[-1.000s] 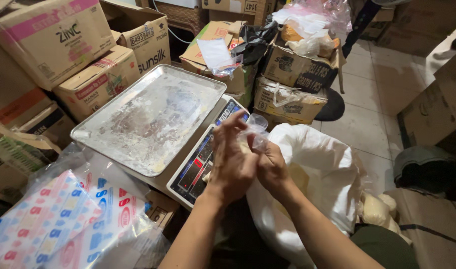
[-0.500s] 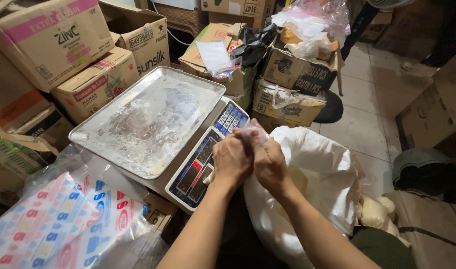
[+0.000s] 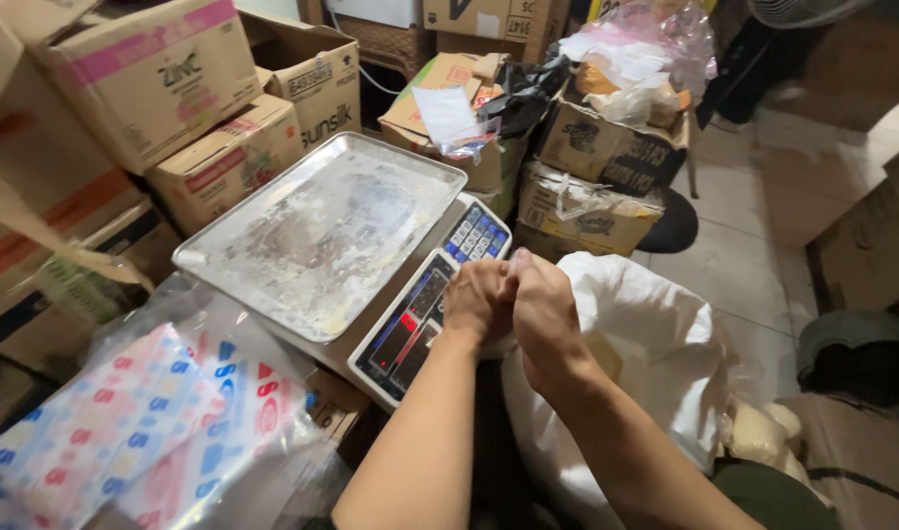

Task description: The person scoops a white powder from a large sack into small plastic bags using a blue scoop, weighs each bag on a digital scale, and ties the bags shut. The person repeats this process multiple times, adjusting the powder to reach the target weight before sealing each bag.

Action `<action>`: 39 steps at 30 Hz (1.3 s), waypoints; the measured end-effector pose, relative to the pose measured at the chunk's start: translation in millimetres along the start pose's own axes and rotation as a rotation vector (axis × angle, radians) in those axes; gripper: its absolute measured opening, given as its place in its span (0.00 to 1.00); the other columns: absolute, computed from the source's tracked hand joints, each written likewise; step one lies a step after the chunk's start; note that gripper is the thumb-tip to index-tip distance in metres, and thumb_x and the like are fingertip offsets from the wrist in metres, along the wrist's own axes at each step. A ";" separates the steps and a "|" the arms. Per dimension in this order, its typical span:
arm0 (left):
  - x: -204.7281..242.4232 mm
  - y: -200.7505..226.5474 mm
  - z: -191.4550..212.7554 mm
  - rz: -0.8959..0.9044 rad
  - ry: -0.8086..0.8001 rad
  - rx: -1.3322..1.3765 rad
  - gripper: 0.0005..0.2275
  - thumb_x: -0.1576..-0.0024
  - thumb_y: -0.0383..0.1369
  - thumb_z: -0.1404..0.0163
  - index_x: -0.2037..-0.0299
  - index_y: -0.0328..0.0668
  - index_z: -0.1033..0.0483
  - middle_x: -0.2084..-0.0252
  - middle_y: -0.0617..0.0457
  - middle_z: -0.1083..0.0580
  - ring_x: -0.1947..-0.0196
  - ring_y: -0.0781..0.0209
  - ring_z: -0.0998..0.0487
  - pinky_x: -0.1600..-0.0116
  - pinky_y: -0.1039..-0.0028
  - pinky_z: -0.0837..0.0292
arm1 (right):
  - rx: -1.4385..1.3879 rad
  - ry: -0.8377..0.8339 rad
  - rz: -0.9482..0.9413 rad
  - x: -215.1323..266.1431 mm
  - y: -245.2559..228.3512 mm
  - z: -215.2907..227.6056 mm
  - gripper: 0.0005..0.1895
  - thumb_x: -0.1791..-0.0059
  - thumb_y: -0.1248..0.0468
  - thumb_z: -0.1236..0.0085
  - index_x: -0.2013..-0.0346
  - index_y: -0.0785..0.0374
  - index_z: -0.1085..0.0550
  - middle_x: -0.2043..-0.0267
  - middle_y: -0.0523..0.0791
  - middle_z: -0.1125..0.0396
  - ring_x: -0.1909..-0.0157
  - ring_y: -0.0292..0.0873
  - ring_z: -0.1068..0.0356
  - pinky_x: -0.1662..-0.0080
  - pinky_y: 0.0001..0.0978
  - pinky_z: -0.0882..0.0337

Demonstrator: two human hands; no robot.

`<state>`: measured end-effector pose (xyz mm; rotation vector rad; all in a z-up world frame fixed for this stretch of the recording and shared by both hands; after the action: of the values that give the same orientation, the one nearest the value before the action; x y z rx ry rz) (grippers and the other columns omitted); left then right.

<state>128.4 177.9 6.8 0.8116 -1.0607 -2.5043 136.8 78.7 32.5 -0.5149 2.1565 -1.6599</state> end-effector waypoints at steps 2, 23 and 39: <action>2.6 -2.3 2.9 -0.027 0.029 0.005 0.26 0.43 0.54 0.63 0.75 0.41 0.22 0.67 0.36 0.24 0.62 0.31 0.22 0.54 0.48 0.26 | 0.028 -0.008 -0.022 11.5 -2.1 -6.4 0.19 0.41 0.61 0.63 0.77 0.61 0.36 0.76 0.40 0.44 0.71 0.35 0.47 0.65 0.28 0.42; 35.9 29.3 25.9 -0.110 -0.123 0.100 0.19 0.49 0.51 0.40 0.60 0.44 0.18 0.68 0.41 0.21 0.63 0.44 0.18 0.55 0.58 0.25 | -0.097 -0.075 -0.052 -1.9 -50.6 19.8 0.14 0.45 0.61 0.56 0.73 0.62 0.31 0.73 0.43 0.38 0.66 0.41 0.35 0.58 0.34 0.34; 36.0 8.6 4.8 -0.110 -0.065 0.177 0.10 0.43 0.35 0.55 0.63 0.41 0.21 0.60 0.42 0.21 0.54 0.41 0.22 0.49 0.56 0.27 | 1.503 -0.292 1.296 73.7 -78.7 -49.4 0.35 0.62 0.65 0.48 0.38 0.59 0.37 0.49 0.48 0.32 0.38 0.52 0.37 0.41 0.66 0.48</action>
<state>97.3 157.7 2.1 0.8638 -1.3085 -2.5708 53.4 64.4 115.4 0.8316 0.2665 -1.5507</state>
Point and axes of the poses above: each hand's wrist, its own x-axis away from the middle knuckle, its own z-axis out of the back of the hand, y = z × x, the point moved 10 cm from there along -x, towards the middle knuckle
